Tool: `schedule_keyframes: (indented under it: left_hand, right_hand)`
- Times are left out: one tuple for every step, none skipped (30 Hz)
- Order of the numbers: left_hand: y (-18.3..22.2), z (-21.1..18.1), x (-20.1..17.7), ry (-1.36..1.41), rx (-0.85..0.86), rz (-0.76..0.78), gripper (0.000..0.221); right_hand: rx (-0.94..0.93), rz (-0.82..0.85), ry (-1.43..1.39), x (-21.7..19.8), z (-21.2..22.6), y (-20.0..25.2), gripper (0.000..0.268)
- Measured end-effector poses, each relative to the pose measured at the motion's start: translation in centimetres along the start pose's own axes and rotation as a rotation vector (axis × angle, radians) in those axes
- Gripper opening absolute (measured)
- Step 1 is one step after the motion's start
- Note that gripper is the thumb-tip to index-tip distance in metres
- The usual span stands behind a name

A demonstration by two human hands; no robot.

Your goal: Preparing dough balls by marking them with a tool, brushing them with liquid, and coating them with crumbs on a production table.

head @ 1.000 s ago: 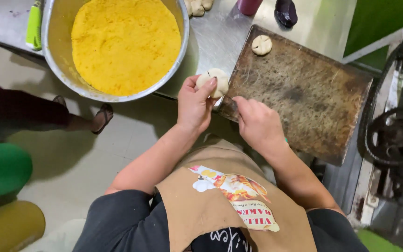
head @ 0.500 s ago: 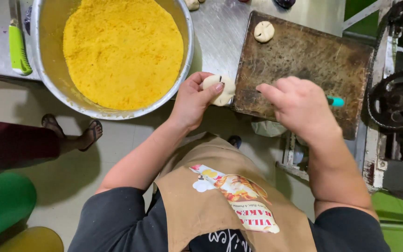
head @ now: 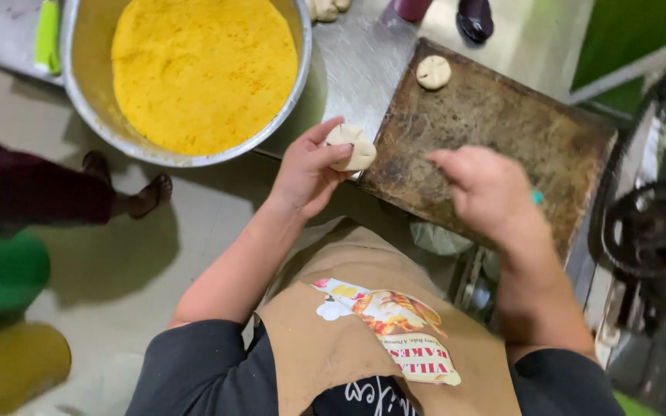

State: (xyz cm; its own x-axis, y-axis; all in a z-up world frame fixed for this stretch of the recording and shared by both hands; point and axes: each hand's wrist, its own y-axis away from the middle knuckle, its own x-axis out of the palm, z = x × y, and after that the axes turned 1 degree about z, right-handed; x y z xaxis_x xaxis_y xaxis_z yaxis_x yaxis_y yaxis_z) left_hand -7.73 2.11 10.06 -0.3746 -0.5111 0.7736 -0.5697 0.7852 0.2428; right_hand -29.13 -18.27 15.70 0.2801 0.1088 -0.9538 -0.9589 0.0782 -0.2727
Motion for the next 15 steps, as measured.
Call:
schedule_keyframes:
  left_hand:
    - [-0.4,1.1,-0.3,-0.003,-0.009,-0.047,0.060]
    - [-0.9,2.2,-0.6,-0.004,-0.019,-0.094,0.052]
    - [-1.0,3.2,-1.0,-0.001,-0.001,-0.112,0.052]
    - [-1.1,4.2,-1.5,-0.004,0.010,-0.171,0.043]
    - [-1.2,5.2,-2.0,-0.006,0.013,-0.227,0.035]
    - [-0.9,5.4,-1.6,-0.003,0.022,-0.241,0.035]
    - [-0.7,5.6,-1.1,0.040,0.058,-0.267,0.033]
    - [-0.4,5.7,-0.7,0.082,0.094,-0.293,0.032]
    - [-0.2,5.7,-0.3,0.081,0.100,-0.294,0.032]
    - [0.1,5.7,0.1,0.116,0.122,-0.306,0.030]
    - [0.5,5.6,0.3,0.150,0.139,-0.317,0.029]
    - [0.8,5.1,0.5,0.148,0.140,-0.317,0.029]
    - [0.9,4.8,0.7,0.176,0.149,-0.318,0.027]
    - [1.0,4.5,0.9,0.205,0.158,-0.319,0.026]
    - [1.0,3.9,1.3,0.205,0.149,-0.313,0.026]
  right_hand:
    - [0.008,-0.002,-0.004,0.4,0.7,0.0,0.041]
    - [0.015,-0.003,-0.007,0.8,1.3,0.0,0.042]
    - [-0.007,0.000,-0.019,1.2,1.4,0.0,0.042]
    - [-0.008,-0.002,-0.024,1.7,1.5,-0.1,0.041]
    - [-0.001,-0.003,-0.028,2.1,1.8,0.0,0.039]
    - [-0.014,0.002,-0.037,2.4,1.8,-0.3,0.039]
    - [-0.026,0.001,-0.026,2.6,1.9,-0.5,0.038]
    - [-0.037,0.000,-0.015,2.7,2.0,-0.8,0.037]
    - [-0.042,-0.003,-0.017,2.8,1.9,-1.0,0.037]
    - [-0.026,0.002,0.046,2.9,2.0,-1.3,0.036]
    - [-0.005,0.007,0.109,3.0,2.1,-1.5,0.035]
    - [-0.005,0.006,0.108,2.9,2.3,-1.3,0.035]
    - [0.036,0.010,0.143,2.7,2.3,-1.2,0.034]
    - [0.076,0.014,0.177,2.6,2.4,-1.0,0.033]
    - [0.085,0.017,0.183,2.8,2.9,-1.2,0.033]
